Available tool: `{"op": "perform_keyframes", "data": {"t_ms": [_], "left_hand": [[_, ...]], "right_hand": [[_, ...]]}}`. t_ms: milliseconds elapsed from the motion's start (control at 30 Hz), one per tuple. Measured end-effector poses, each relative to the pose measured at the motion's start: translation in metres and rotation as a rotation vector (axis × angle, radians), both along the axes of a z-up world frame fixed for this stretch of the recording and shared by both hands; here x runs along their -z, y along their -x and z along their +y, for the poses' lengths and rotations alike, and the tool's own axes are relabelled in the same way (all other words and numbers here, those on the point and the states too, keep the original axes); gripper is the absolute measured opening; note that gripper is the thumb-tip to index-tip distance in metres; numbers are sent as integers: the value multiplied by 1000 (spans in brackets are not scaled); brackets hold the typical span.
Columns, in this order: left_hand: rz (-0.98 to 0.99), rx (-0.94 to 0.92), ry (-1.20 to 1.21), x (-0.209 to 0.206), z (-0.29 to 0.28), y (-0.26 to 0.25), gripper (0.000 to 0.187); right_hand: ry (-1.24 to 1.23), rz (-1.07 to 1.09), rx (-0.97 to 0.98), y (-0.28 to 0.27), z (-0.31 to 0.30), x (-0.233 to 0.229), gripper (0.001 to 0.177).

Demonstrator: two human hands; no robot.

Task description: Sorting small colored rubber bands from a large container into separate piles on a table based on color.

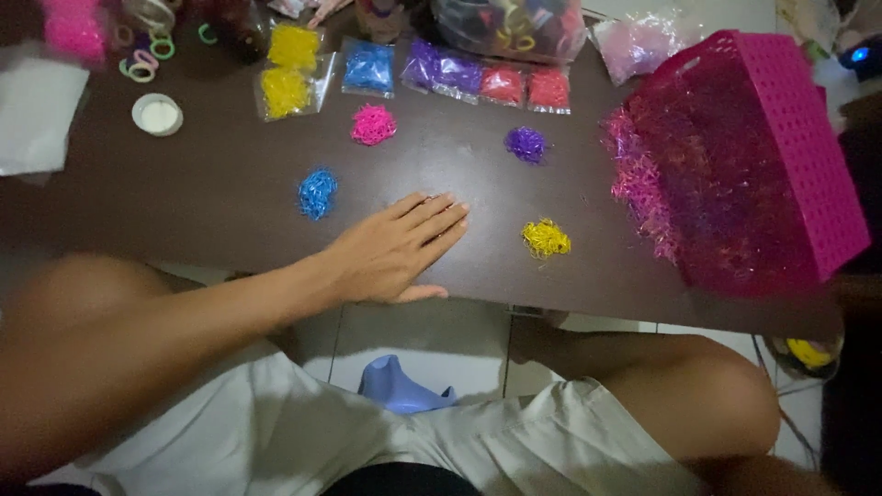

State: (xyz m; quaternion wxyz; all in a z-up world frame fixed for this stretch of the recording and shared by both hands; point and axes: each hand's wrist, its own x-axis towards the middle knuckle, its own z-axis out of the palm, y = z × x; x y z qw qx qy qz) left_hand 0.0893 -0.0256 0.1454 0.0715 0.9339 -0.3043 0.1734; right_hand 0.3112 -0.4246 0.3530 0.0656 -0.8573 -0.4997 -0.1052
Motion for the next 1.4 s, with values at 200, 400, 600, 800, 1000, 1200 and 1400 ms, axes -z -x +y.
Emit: {"op": "perform_keyframes", "data": {"t_ms": [200,400,600,800,1000,1200,1400], "left_hand": [[-3,-18,-54,-5,1,1,86],[-4,-47,-152,-8,-1,0,89],[0,-50,-172,-7,-2,0,88],[14,-66,-180,-12,-1,2,88],[35,-52,-172,-10,-1,1,87],[8,-65,-187,-9,-1,2,89],[8,-56,-162,-9,-1,2,88]], "right_hand": [[31,-41,21,-1,65,19,24],[824,343,487,-10,106,51,33],[760,623,797,-5,94,55,34],[767,530,608,-22,75,72,19],[755,378,474,-20,73,78,21],[720,457,570,-11,83,76,14],[670,402,567,-13,75,72,16]]}}
